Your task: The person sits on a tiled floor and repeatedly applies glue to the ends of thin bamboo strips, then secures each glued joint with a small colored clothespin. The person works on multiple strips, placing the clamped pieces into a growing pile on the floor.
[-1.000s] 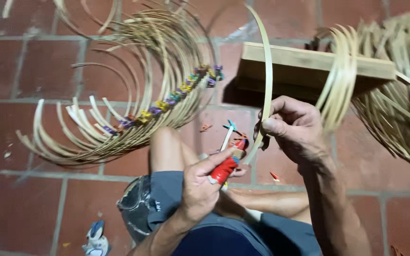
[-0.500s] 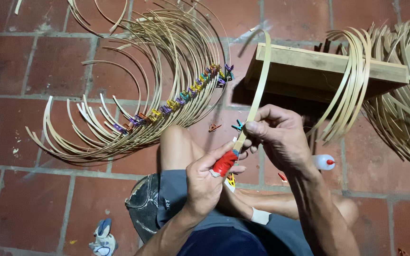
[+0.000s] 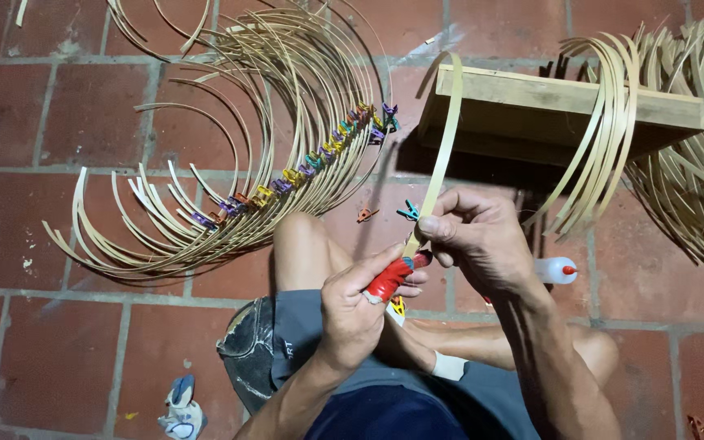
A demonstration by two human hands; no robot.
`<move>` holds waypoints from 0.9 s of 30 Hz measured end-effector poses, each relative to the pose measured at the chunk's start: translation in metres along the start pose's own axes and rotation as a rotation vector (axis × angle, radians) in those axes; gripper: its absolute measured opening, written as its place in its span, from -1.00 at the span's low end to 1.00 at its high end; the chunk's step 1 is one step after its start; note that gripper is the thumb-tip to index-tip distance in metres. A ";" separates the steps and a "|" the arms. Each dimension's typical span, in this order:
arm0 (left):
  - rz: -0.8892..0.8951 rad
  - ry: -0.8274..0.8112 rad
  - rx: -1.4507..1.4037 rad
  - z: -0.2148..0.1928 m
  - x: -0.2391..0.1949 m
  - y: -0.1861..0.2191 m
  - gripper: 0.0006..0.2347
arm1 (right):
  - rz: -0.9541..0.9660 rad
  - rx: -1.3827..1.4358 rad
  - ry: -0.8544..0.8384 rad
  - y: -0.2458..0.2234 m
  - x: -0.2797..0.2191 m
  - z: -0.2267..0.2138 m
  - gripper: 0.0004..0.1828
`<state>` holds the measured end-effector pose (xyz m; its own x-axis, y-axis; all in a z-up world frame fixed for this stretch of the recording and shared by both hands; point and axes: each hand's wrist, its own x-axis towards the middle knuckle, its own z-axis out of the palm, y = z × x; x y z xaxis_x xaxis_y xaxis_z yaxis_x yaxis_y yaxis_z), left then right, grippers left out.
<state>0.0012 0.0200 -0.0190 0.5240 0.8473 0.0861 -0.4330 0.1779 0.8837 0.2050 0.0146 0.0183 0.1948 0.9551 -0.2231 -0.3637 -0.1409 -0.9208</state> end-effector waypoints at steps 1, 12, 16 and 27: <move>0.000 -0.010 0.012 0.001 0.000 0.000 -0.67 | 0.010 -0.016 0.011 -0.002 -0.001 0.000 -0.86; 0.130 -0.001 0.465 0.020 0.003 0.025 -0.68 | -0.061 -0.167 0.019 -0.011 -0.025 0.005 -0.58; 0.139 -0.045 0.781 0.015 0.006 0.042 -0.68 | -0.068 -0.062 -0.093 -0.009 -0.028 0.001 -0.58; -0.319 -0.049 0.092 0.010 0.006 0.014 -0.59 | -0.010 -0.200 -0.082 -0.004 -0.039 -0.002 -0.51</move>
<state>0.0062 0.0223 -0.0017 0.6580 0.7308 -0.1817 -0.1747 0.3828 0.9071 0.2008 -0.0227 0.0304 0.1202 0.9735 -0.1947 -0.1725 -0.1727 -0.9698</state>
